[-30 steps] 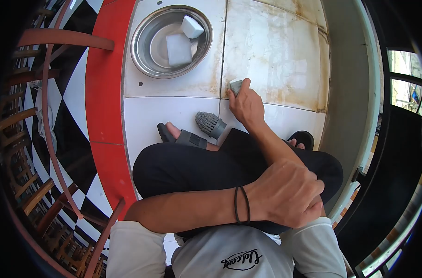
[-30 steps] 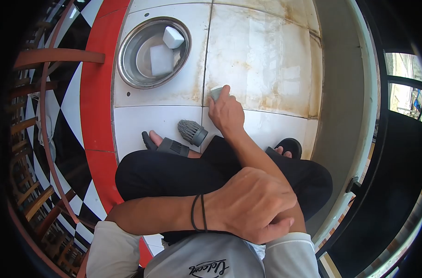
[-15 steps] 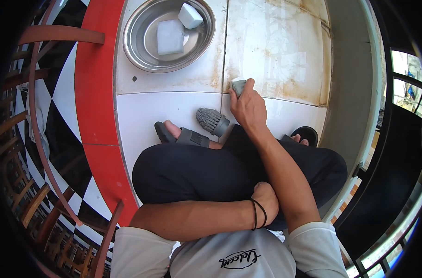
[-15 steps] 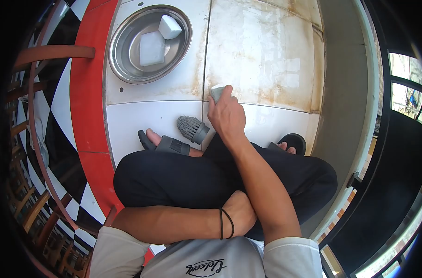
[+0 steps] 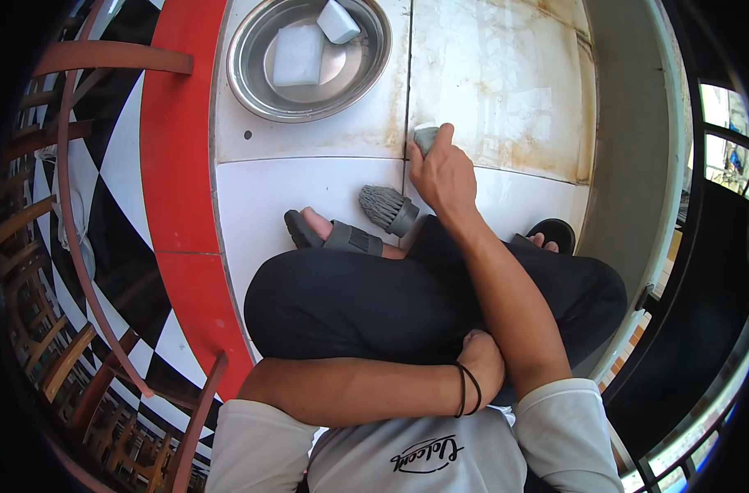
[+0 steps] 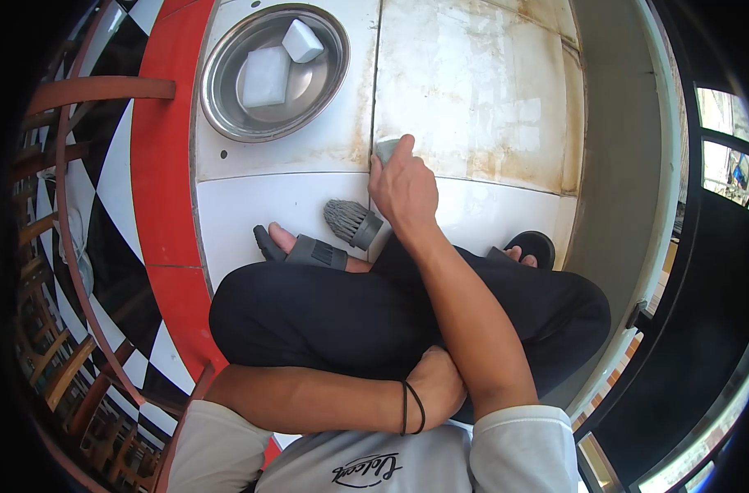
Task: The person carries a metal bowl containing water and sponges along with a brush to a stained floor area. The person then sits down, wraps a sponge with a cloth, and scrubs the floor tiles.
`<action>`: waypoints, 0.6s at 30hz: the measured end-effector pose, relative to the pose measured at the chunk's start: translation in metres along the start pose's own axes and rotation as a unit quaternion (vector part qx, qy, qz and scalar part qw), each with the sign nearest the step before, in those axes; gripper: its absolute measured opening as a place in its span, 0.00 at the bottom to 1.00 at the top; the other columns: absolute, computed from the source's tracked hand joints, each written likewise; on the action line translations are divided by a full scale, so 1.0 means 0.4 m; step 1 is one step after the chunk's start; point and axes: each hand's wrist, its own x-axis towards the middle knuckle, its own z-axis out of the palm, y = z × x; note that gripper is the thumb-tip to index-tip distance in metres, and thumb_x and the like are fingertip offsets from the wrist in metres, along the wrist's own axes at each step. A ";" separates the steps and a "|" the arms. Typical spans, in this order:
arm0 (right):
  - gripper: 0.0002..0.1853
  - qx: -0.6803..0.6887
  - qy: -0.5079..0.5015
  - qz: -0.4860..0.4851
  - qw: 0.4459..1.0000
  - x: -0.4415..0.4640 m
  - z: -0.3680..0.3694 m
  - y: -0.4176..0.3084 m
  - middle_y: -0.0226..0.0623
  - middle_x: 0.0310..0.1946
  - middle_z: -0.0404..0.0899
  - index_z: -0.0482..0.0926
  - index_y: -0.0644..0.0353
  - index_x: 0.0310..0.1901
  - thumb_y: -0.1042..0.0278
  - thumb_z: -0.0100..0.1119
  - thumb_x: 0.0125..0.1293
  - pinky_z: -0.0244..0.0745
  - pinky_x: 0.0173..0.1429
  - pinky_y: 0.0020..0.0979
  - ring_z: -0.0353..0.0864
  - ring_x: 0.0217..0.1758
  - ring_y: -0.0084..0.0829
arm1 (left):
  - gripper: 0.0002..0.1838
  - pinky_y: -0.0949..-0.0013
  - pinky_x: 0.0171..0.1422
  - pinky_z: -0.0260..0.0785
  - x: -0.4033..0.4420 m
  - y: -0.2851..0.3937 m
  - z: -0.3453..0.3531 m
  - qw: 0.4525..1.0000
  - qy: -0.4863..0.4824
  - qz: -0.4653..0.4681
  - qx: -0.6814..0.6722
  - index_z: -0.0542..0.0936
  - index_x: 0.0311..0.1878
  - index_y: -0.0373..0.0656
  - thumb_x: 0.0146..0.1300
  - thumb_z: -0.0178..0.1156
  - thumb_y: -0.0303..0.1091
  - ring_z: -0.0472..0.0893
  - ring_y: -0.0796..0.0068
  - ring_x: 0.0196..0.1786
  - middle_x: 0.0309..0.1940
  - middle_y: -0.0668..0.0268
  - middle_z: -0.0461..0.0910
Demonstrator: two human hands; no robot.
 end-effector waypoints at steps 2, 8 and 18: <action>0.23 0.011 0.013 0.004 1.000 -0.044 0.015 0.003 0.60 0.20 0.78 0.63 0.70 0.45 0.57 0.62 0.66 0.77 0.28 0.51 0.82 0.24 0.59 | 0.10 0.63 0.40 0.75 0.001 0.009 0.022 0.998 -0.032 0.029 -0.040 0.88 0.40 0.46 0.59 0.61 0.32 0.85 0.67 0.43 0.41 0.65 0.86; 0.21 0.015 0.076 -0.010 0.997 0.178 0.016 -0.053 0.56 0.22 0.80 0.64 0.68 0.42 0.59 0.62 0.65 0.79 0.28 0.45 0.83 0.25 0.55 | 0.08 0.60 0.37 0.71 0.046 -0.005 0.069 0.994 0.078 -0.038 -0.060 0.87 0.39 0.48 0.59 0.60 0.31 0.84 0.66 0.42 0.39 0.64 0.85; 0.23 0.013 -0.022 0.049 0.999 -0.056 0.009 -0.018 0.61 0.25 0.79 0.64 0.67 0.46 0.58 0.63 0.66 0.80 0.31 0.49 0.83 0.29 0.59 | 0.12 0.59 0.41 0.74 -0.013 0.014 0.012 0.991 -0.102 0.017 -0.080 0.89 0.42 0.48 0.60 0.60 0.35 0.86 0.65 0.45 0.42 0.65 0.87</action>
